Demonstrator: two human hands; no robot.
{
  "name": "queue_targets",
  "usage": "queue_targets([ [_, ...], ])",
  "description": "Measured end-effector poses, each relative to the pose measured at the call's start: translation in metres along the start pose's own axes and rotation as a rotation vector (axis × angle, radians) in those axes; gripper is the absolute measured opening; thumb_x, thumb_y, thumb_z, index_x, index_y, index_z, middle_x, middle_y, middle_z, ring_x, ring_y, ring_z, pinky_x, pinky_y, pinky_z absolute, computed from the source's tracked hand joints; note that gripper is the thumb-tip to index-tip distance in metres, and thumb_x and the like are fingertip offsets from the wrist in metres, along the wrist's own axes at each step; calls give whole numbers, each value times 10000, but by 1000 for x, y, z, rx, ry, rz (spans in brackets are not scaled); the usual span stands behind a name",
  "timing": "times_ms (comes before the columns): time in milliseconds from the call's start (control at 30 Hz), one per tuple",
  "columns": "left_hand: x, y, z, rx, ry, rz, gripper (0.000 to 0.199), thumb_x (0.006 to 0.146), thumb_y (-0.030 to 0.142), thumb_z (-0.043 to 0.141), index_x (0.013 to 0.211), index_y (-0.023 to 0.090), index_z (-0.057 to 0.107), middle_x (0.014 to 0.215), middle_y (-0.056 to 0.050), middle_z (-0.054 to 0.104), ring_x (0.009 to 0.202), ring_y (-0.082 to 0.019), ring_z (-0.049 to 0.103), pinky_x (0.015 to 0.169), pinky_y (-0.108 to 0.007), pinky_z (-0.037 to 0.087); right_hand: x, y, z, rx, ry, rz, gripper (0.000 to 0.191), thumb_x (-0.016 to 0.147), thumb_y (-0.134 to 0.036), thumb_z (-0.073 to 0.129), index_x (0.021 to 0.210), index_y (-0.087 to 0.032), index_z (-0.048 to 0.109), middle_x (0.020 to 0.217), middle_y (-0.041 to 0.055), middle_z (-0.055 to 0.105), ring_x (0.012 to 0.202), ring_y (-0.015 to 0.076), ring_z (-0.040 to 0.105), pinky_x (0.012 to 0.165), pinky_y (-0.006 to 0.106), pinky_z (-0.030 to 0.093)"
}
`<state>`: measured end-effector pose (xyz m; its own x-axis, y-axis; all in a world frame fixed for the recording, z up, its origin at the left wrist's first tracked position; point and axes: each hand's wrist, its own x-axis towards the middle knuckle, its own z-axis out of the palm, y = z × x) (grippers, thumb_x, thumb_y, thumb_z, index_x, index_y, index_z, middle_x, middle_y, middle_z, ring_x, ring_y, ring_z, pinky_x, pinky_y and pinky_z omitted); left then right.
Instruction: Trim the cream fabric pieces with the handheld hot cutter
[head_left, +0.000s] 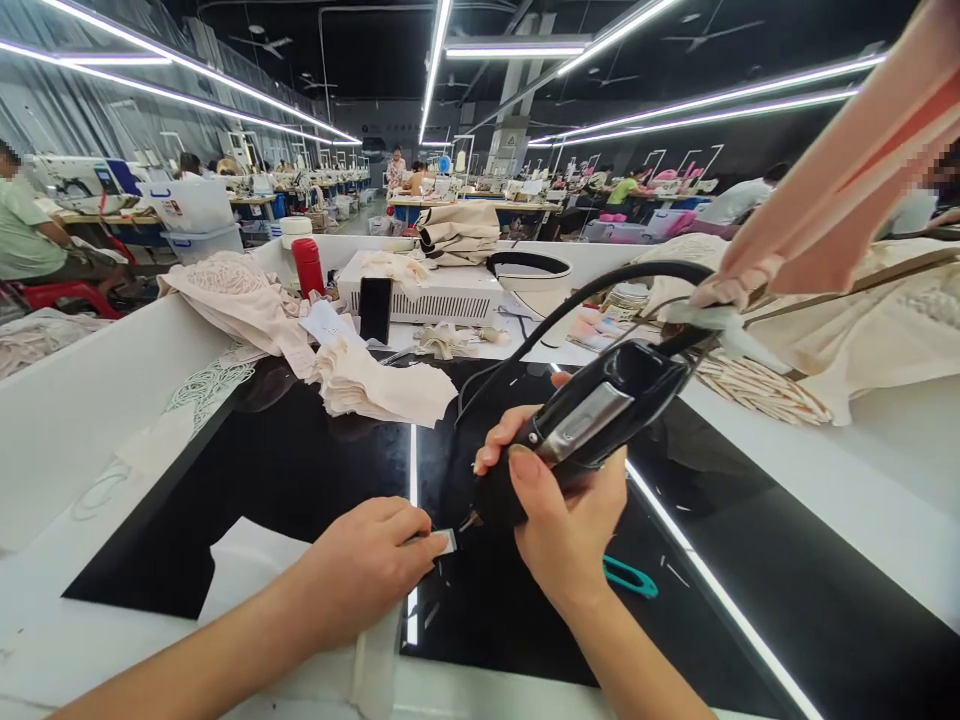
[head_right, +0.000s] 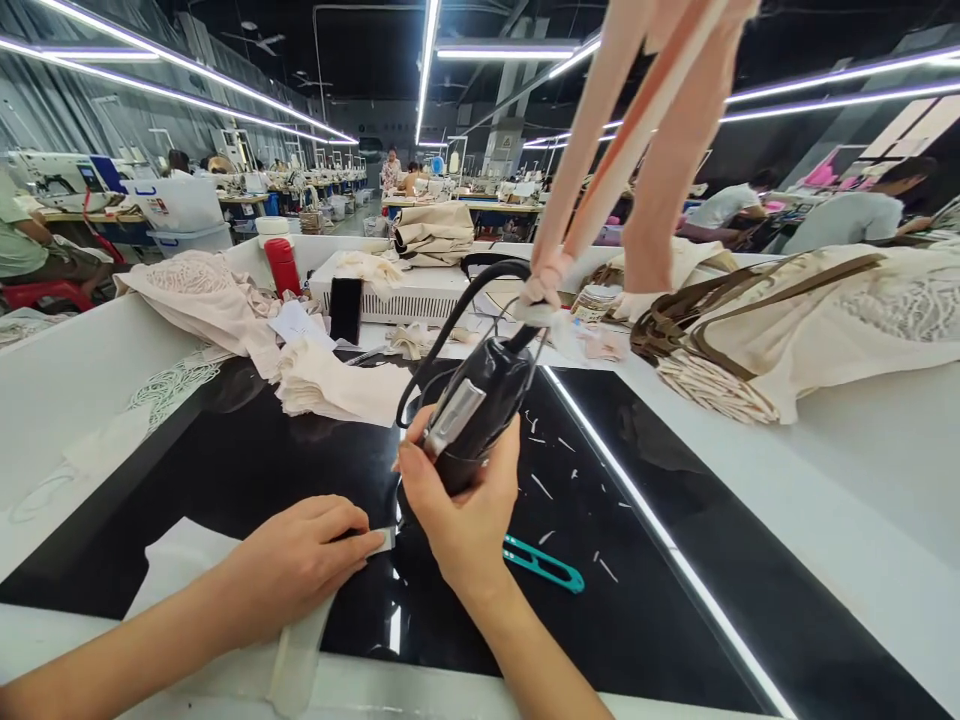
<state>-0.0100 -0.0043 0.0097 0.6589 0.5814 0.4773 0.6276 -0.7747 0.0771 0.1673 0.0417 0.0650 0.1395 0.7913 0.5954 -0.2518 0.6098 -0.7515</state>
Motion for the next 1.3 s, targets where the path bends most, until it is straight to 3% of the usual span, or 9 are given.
queue_targets([
  [267, -6, -1, 5, 32, 3, 25, 304, 957, 1, 463, 1149, 152, 645, 959, -74, 680, 868, -223, 697, 754, -360, 634, 0, 6, 4, 23, 4, -17, 311, 856, -250, 744, 1087, -276, 538, 805, -68, 669, 572, 107, 614, 529, 262, 556],
  [1133, -9, 0, 2, -6, 47, 24, 296, 966, 2, 458, 1140, 152, 645, 972, -72, 701, 866, -218, 703, 760, -357, 636, -4, 2, 7, 25, -17, -14, 279, 869, -267, 748, 1050, -277, 535, 812, -66, 667, 576, 108, 618, 526, 261, 562],
  [1300, -10, -2, 3, -14, 52, 24, 275, 977, 36, 487, 1170, 156, 643, 987, -71, 703, 889, -227, 699, 777, -366, 636, -2, 1, 8, 42, -5, -26, 320, 872, -275, 753, 1117, -279, 546, 808, -67, 668, 575, 109, 618, 523, 261, 557],
])
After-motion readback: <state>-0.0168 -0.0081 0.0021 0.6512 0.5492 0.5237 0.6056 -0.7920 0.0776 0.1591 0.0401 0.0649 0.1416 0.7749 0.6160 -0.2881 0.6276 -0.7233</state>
